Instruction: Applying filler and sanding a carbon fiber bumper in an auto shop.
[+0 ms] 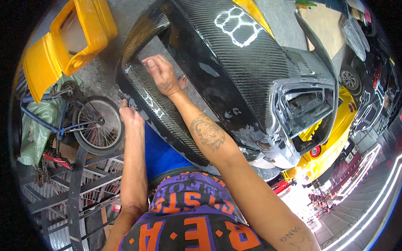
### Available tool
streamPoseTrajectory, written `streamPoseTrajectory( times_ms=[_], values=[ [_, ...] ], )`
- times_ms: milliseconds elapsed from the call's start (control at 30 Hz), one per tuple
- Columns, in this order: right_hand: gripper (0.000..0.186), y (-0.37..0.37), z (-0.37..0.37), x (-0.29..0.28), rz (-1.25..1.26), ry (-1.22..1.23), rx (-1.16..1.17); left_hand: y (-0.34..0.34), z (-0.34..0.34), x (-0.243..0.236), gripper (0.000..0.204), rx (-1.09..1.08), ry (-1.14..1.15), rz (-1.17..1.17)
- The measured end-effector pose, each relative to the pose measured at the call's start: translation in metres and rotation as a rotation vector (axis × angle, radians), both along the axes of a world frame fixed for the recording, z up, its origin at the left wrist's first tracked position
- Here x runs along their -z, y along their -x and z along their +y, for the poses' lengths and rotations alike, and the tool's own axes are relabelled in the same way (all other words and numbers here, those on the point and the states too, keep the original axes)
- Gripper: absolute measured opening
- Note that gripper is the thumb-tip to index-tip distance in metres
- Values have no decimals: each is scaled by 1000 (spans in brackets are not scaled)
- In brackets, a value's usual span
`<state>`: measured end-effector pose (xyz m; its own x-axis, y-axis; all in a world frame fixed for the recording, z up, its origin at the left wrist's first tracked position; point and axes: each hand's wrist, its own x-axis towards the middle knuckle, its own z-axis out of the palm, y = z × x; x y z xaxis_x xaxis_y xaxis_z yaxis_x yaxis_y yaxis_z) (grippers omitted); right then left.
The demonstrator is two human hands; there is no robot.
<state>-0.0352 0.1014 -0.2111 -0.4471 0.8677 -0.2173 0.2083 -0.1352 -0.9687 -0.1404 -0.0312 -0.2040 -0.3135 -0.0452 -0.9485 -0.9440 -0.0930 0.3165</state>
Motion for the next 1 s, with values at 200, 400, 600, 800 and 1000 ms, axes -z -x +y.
streamPoseTrajectory(
  times_ms=[200,400,600,800,1000],
  values=[
    [58,10,17,53,-157,178,109,1,-10,25,36,-2,-181,-34],
    [71,50,12,-34,-381,221,-232,13,-43,51,34,12,-181,3],
    [54,-34,57,-189,-121,14,-196,31,-32,38,32,56,-151,94],
    [41,-223,46,-295,-499,-226,286,60,-30,-35,36,232,-172,344],
    [55,-345,-8,-282,-955,-310,365,59,-8,-132,22,765,-251,435]
  ],
)
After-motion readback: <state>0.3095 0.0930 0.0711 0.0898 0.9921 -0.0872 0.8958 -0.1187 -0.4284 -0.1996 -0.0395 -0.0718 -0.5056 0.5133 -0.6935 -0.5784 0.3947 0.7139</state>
